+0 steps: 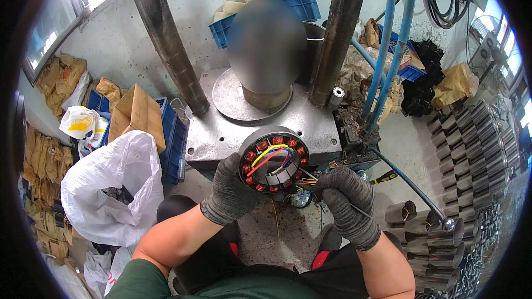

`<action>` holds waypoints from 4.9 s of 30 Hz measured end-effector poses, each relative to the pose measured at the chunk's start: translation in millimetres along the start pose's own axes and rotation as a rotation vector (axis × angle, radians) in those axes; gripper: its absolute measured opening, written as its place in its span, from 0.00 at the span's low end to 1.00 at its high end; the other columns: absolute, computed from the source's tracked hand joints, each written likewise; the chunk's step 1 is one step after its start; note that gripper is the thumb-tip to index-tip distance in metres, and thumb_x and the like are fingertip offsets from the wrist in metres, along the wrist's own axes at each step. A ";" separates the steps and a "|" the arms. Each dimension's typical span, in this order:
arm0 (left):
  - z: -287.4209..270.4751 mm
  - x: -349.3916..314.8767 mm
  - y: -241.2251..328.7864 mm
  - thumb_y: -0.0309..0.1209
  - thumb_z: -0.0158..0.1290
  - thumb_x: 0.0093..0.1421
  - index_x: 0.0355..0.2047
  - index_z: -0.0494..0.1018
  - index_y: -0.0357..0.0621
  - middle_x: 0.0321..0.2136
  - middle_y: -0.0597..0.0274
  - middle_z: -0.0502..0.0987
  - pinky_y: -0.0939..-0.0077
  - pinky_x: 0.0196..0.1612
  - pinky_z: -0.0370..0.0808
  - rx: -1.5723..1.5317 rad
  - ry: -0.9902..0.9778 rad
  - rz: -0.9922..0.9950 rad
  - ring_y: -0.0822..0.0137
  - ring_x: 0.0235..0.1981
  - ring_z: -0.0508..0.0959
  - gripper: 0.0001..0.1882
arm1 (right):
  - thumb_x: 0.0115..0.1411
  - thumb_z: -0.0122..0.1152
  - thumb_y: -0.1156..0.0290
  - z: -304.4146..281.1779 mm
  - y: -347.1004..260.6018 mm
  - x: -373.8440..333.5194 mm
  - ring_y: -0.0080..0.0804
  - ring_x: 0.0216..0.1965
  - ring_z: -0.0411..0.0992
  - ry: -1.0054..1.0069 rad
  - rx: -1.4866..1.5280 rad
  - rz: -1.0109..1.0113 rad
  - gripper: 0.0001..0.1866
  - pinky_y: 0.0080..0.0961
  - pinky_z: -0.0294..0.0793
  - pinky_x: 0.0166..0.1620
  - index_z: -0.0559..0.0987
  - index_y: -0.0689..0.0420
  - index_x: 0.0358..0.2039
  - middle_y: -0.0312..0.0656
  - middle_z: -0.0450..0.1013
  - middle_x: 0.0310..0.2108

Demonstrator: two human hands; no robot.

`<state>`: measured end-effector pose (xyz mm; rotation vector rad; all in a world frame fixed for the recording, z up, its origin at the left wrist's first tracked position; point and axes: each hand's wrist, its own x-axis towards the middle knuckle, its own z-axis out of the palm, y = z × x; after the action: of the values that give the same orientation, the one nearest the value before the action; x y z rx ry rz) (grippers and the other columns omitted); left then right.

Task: The person places a stator core into a cylindrical mold within a hydraulic press, pushes down on the mold, and subsequently uses a thin metal tool to adjust or secure the wiring around the stator core.

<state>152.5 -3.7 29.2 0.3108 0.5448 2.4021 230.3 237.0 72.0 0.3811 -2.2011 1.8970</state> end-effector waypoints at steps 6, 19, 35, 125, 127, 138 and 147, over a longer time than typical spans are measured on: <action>11.3 -1.5 -1.6 0.61 0.59 0.61 0.67 0.63 0.35 0.62 0.53 0.72 0.60 0.68 0.67 0.175 0.017 0.033 0.59 0.63 0.72 0.48 | 0.67 0.60 0.69 11.4 7.3 4.1 0.30 0.32 0.75 -0.056 -0.311 -0.161 0.08 0.29 0.74 0.36 0.81 0.60 0.40 0.41 0.75 0.32; 2.1 3.4 -9.6 0.57 0.59 0.61 0.65 0.65 0.34 0.61 0.49 0.73 0.55 0.67 0.69 -0.055 0.047 -0.004 0.55 0.61 0.74 0.44 | 0.61 0.61 0.73 4.6 8.0 7.5 0.34 0.30 0.75 -0.060 -0.437 -0.251 0.06 0.31 0.72 0.33 0.80 0.61 0.36 0.43 0.75 0.30; -3.7 2.3 -7.5 0.66 0.57 0.56 0.66 0.64 0.36 0.60 0.49 0.74 0.54 0.65 0.71 0.029 0.103 -0.043 0.53 0.61 0.74 0.51 | 0.62 0.60 0.74 1.5 5.7 0.7 0.32 0.31 0.75 0.005 -0.122 -0.048 0.06 0.30 0.75 0.37 0.81 0.62 0.37 0.41 0.76 0.31; 66.4 200.7 164.4 0.32 0.71 0.50 0.43 0.79 0.43 0.61 0.50 0.67 0.63 0.60 0.77 1.097 0.010 0.780 0.51 0.59 0.75 0.21 | 0.56 0.63 0.40 -28.1 160.4 91.6 0.55 0.59 0.69 0.013 -1.136 0.253 0.45 0.51 0.72 0.57 0.66 0.54 0.68 0.46 0.55 0.74; 55.5 213.4 179.3 0.32 0.67 0.55 0.50 0.74 0.41 0.61 0.48 0.67 0.66 0.60 0.77 1.272 0.102 0.686 0.54 0.57 0.76 0.24 | 0.57 0.64 0.41 -24.8 152.6 93.4 0.55 0.60 0.69 -0.007 -1.118 0.245 0.44 0.51 0.72 0.58 0.67 0.53 0.67 0.48 0.55 0.74; 34.1 238.5 179.7 0.27 0.51 0.70 0.65 0.55 0.41 0.55 0.46 0.73 0.59 0.57 0.80 1.198 0.183 0.590 0.57 0.53 0.78 0.27 | 0.58 0.64 0.44 -41.8 147.1 92.1 0.54 0.64 0.68 -0.001 -1.010 0.233 0.39 0.49 0.70 0.62 0.72 0.54 0.64 0.52 0.63 0.68; 22.1 236.3 176.7 0.36 0.61 0.58 0.57 0.70 0.41 0.58 0.41 0.71 0.60 0.60 0.76 1.958 0.311 0.905 0.46 0.55 0.77 0.27 | 0.53 0.67 0.48 -41.3 128.3 79.6 0.57 0.60 0.70 -0.004 -0.816 0.044 0.35 0.48 0.71 0.61 0.77 0.57 0.57 0.56 0.69 0.61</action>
<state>-116.0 30.1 149.0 1.0807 3.2578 1.5531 112.5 290.9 -15.9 0.1802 -2.7377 0.8603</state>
